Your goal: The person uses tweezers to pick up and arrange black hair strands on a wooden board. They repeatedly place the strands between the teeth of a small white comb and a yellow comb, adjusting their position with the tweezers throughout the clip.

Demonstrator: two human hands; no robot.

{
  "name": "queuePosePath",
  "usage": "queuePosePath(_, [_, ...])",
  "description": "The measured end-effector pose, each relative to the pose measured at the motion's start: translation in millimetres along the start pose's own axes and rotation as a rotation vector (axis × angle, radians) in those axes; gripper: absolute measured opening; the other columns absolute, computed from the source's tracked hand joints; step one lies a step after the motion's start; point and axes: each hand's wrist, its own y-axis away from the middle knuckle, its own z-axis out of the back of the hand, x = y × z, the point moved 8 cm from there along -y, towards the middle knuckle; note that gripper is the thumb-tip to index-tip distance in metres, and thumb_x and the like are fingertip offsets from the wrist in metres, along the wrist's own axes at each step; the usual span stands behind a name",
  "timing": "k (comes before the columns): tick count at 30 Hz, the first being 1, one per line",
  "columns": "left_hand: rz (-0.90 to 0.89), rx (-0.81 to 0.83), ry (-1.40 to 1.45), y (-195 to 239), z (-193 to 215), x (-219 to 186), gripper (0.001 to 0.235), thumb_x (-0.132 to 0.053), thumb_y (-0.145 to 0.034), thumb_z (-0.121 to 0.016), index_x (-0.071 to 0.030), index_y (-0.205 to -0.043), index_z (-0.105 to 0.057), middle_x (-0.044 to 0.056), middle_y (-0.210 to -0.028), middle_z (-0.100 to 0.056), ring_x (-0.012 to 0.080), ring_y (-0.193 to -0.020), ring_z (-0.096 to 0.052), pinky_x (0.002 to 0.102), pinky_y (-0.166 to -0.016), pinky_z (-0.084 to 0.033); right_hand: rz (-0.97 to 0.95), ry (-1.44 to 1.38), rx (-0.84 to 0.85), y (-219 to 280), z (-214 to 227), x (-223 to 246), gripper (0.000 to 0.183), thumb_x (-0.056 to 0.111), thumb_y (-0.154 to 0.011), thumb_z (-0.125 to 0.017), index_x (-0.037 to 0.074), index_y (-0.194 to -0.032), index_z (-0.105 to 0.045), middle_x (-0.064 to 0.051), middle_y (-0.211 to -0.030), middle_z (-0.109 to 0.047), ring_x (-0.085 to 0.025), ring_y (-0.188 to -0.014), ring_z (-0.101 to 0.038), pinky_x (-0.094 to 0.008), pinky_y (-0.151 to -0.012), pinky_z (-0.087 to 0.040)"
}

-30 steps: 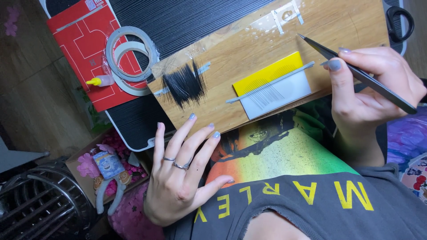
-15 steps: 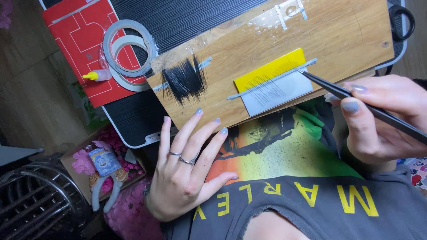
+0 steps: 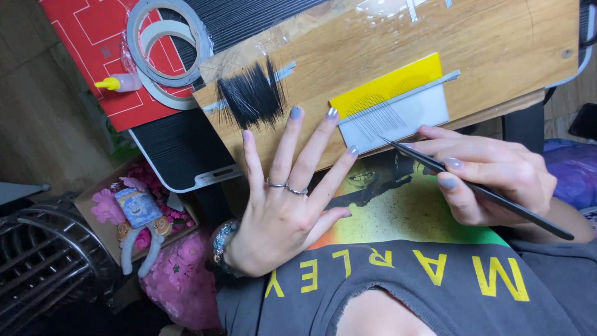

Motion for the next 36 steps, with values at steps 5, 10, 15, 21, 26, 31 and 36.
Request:
queuePosePath(5, [0.026,0.032,-0.011,-4,-6,0,0.091,-0.062,-0.076,-0.093,-0.022,-0.149,-0.057,0.022,-0.164,-0.03,0.0494,-0.151,-0.027,0.084,-0.112,-0.019,0.053,0.012,-0.024,-7,1,6,0.019,0.003,-0.103,-0.051,-0.004,-0.12,-0.047,-0.034,-0.109,-0.067,-0.048,-0.105,-0.076,-0.068,-0.107,-0.066])
queuePosePath(10, [0.038,0.043,-0.019,-4,-7,1,0.095,-0.064,-0.076,-0.094,-0.022,-0.152,-0.054,0.022,-0.164,-0.031,0.0495,-0.151,-0.029,0.085,-0.11,-0.019,0.067,0.073,-0.016,-11,1,8,0.019,0.005,-0.1,-0.055,-0.004,-0.115,-0.05,-0.03,-0.105,-0.07,-0.048,-0.101,-0.078,-0.061,-0.099,-0.069])
queuePosePath(15, [0.035,0.055,-0.021,-4,-9,1,0.094,-0.063,-0.076,-0.093,-0.023,-0.151,-0.055,0.021,-0.164,-0.031,0.0499,-0.151,-0.029,0.086,-0.109,-0.019,0.109,0.097,-0.034,-15,-1,10,0.019,0.003,-0.099,-0.059,-0.005,-0.114,-0.052,-0.029,-0.099,-0.071,-0.042,-0.094,-0.079,-0.06,-0.096,-0.069])
queuePosePath(21, [0.035,0.053,-0.016,-3,-9,1,0.095,-0.063,-0.075,-0.093,-0.023,-0.152,-0.055,0.021,-0.165,-0.029,0.0496,-0.151,-0.027,0.087,-0.109,-0.019,0.079,0.144,-0.049,-15,-2,9,0.017,0.007,-0.098,-0.06,-0.006,-0.108,-0.055,-0.031,-0.1,-0.072,-0.048,-0.094,-0.078,-0.055,-0.089,-0.07])
queuePosePath(26, [0.037,0.046,0.004,-3,-9,1,0.094,-0.06,-0.076,-0.095,-0.022,-0.152,-0.055,0.021,-0.165,-0.029,0.0498,-0.151,-0.026,0.087,-0.109,-0.018,0.097,0.155,-0.047,-18,-2,10,0.016,0.005,-0.098,-0.06,-0.007,-0.106,-0.054,-0.031,-0.1,-0.072,-0.048,-0.094,-0.078,-0.054,-0.086,-0.07])
queuePosePath(31, [0.036,0.046,0.016,-3,-10,2,0.094,-0.06,-0.076,-0.095,-0.022,-0.152,-0.054,0.021,-0.165,-0.028,0.0499,-0.152,-0.025,0.088,-0.109,-0.018,0.116,0.154,-0.069,-23,-2,14,0.015,0.004,-0.097,-0.06,-0.008,-0.104,-0.055,-0.031,-0.097,-0.071,-0.043,-0.089,-0.078,-0.055,-0.087,-0.07])
queuePosePath(36, [0.036,0.051,-0.005,-4,-9,1,0.096,-0.061,-0.076,-0.094,-0.023,-0.153,-0.052,0.021,-0.165,-0.028,0.0499,-0.151,-0.025,0.087,-0.109,-0.019,0.119,0.173,-0.069,-24,-3,14,0.015,0.003,-0.097,-0.061,-0.009,-0.104,-0.055,-0.031,-0.096,-0.072,-0.043,-0.088,-0.078,-0.054,-0.086,-0.07])
